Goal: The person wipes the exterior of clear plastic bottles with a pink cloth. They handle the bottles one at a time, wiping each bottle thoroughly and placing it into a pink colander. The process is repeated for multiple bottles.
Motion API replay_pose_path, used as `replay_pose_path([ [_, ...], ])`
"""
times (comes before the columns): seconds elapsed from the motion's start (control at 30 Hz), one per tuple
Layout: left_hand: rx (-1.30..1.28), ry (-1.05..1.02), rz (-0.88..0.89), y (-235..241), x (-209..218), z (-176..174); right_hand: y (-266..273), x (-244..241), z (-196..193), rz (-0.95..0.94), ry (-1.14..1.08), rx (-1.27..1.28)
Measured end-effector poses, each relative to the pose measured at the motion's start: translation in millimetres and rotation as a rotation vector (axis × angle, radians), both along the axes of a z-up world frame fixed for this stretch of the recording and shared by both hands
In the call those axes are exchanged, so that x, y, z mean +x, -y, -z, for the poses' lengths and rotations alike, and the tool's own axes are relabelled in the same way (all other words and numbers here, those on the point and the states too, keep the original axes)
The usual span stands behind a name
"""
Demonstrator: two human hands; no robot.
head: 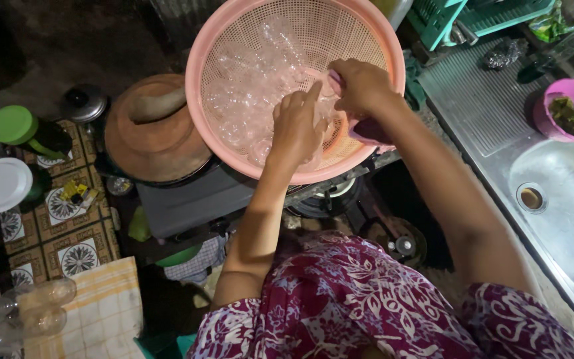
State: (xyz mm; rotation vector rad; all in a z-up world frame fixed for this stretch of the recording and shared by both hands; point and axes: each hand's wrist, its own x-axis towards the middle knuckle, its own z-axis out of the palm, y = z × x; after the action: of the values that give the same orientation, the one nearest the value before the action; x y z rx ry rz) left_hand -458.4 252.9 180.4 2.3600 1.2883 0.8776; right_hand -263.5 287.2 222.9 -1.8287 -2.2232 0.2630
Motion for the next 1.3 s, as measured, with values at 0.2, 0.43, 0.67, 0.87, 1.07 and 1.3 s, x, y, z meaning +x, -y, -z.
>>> replay_pose_path([
  [0.2, -0.08, -0.13, 0.034, -0.5, 3.0, -5.8, 8.0, -1.5, 4.2, -0.008, 0.108, 0.129],
  [0.43, -0.148, -0.016, -0.01, -1.1, 3.8, -6.8, 2.1, -6.7, 2.7, -0.116, 0.004, 0.181],
  [0.67, -0.104, -0.16, -0.061, -4.8, -3.9, 1.9, -20.4, -29.7, -0.5, -0.11, 0.071, -0.043],
  [0.87, -0.041, -0.168, -0.133, -5.4, -5.9, 3.1, -27.8, -36.9, -9.7, -0.116, 0.037, -0.098],
  [1.07, -0.075, -0.162, -0.125, -2.8, -4.5, -1.2, -27.8, -32.8, -3.0, -0.095, -0.03, -0.086],
  [1.3, -0.092, -0.178, -0.129, 0.3, -5.4, -7.2, -14.2, -27.9, -20.4, -0.037, -0.124, -0.169],
])
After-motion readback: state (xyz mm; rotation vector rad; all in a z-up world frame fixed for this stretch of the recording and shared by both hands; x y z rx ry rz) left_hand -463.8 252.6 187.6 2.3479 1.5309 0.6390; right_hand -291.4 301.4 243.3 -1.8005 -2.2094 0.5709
